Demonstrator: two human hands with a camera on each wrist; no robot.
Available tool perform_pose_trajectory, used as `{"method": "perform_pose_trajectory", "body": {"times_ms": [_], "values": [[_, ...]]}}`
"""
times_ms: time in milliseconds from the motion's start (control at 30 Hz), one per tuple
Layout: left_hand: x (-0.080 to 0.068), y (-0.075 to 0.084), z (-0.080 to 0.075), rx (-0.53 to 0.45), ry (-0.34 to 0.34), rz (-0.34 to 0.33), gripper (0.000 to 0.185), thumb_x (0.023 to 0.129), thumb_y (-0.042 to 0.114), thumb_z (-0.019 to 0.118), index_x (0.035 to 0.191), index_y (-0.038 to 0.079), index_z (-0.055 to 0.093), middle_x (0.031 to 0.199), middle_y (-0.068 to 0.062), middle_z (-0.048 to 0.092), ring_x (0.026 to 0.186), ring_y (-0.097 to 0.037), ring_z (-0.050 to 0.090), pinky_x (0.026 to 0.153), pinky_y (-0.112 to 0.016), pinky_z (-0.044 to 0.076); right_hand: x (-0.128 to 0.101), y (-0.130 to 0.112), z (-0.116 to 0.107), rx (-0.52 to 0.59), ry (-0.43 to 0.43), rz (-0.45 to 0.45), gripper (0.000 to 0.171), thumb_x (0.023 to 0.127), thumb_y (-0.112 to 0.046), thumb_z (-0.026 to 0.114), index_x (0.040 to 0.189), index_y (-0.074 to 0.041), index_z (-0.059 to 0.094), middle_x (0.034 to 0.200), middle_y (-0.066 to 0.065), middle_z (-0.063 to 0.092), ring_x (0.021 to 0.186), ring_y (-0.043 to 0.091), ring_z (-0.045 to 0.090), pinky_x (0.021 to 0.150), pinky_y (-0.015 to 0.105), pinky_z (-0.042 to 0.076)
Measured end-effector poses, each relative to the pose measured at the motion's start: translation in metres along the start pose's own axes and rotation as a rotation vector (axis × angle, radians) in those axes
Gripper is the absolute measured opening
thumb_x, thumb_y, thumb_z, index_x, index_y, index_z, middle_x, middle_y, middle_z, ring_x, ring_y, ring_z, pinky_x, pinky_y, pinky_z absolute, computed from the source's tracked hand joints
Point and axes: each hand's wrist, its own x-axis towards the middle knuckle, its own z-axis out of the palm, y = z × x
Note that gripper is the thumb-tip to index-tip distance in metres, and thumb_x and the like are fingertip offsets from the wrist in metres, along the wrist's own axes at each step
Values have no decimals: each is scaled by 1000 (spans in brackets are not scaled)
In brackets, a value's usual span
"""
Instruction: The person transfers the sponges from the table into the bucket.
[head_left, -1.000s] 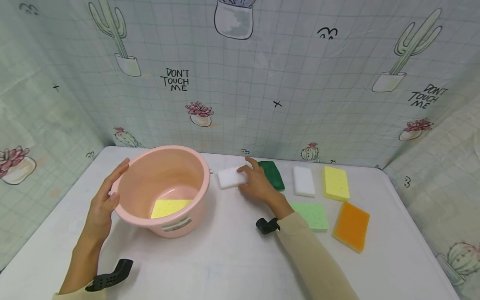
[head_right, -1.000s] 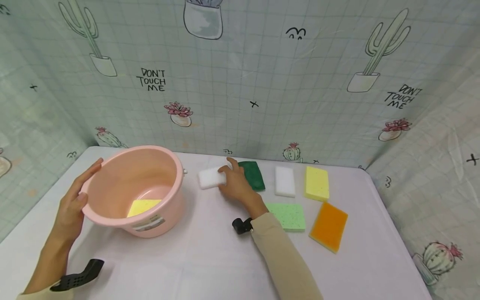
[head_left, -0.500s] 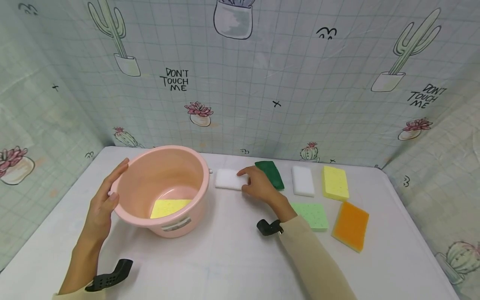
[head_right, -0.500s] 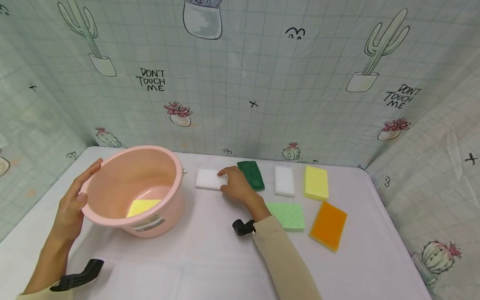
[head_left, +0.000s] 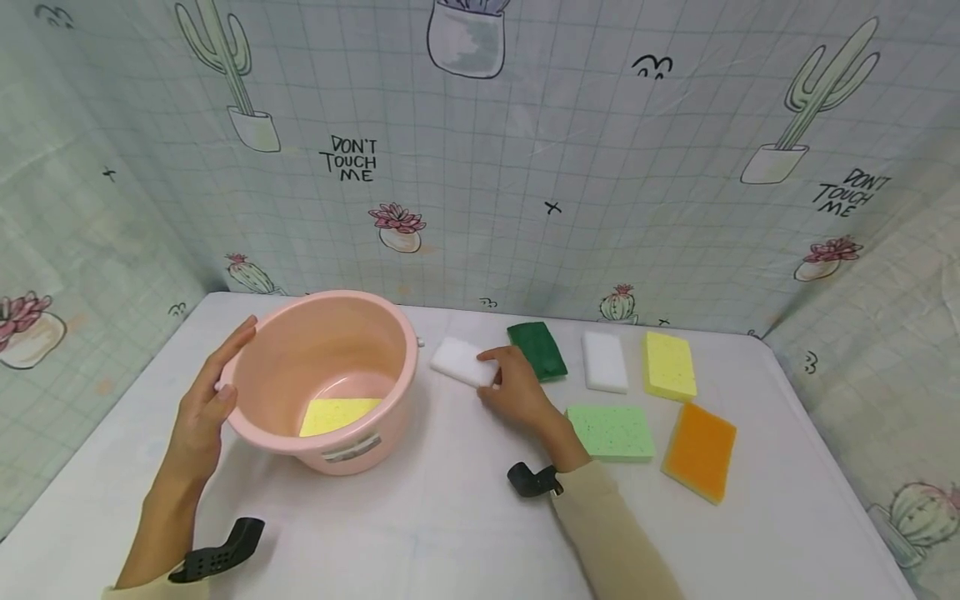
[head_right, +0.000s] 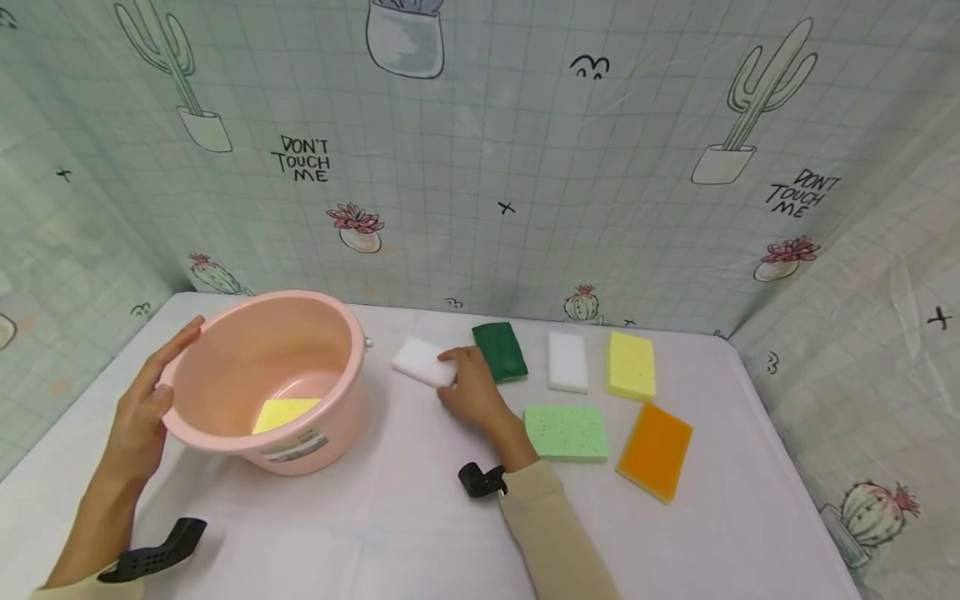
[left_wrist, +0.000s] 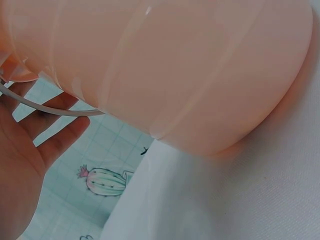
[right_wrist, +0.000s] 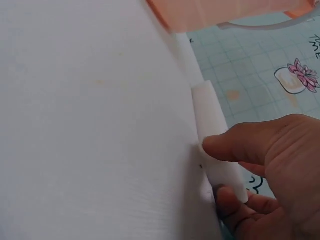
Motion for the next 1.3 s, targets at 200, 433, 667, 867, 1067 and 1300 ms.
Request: {"method": "perform_pose_trajectory", "body": {"times_ms": [200,433,667,867,1067,1300], "values": [[0,-2,0,-9,2,18,53,95,22,40,148,14,37,156,0,27,142,-17,21,113,-36,17,-7,4,4,53,56,-25,42,76,-3,74,117,-4,64,106,11,52,74,15,50,65,28,43],[0,-2,1,-23,1,24,53,96,21,40,148,14,37,155,-1,28,142,-17,21,113,-34,17,-11,4,5,58,74,-38,41,76,-5,76,115,-4,66,109,11,53,75,15,51,66,28,44],[-1,-1,-1,3,8,3,53,95,22,40,148,15,37,156,1,28,142,-17,21,112,-34,20,-12,1,1,101,117,-59,41,78,-9,78,117,-6,66,111,11,54,75,17,55,67,27,48],[-1,1,1,-14,4,2,53,95,22,41,148,15,37,156,0,27,142,-17,20,112,-36,20,-12,-11,-12,148,165,-73,44,79,-16,79,120,-11,66,113,10,53,76,15,57,68,28,51],[0,1,1,-13,7,-13,54,95,22,41,148,16,38,156,1,27,142,-17,20,113,-40,18,-12,-30,-31,131,183,-143,42,80,-17,78,120,-11,66,112,9,54,75,15,57,67,28,52],[-1,0,0,-19,6,0,54,94,21,41,148,15,38,156,1,27,142,-17,20,113,-41,17,-10,-53,-56,116,214,-223,41,81,-20,77,119,-12,66,101,8,54,72,16,56,65,32,50]]}}
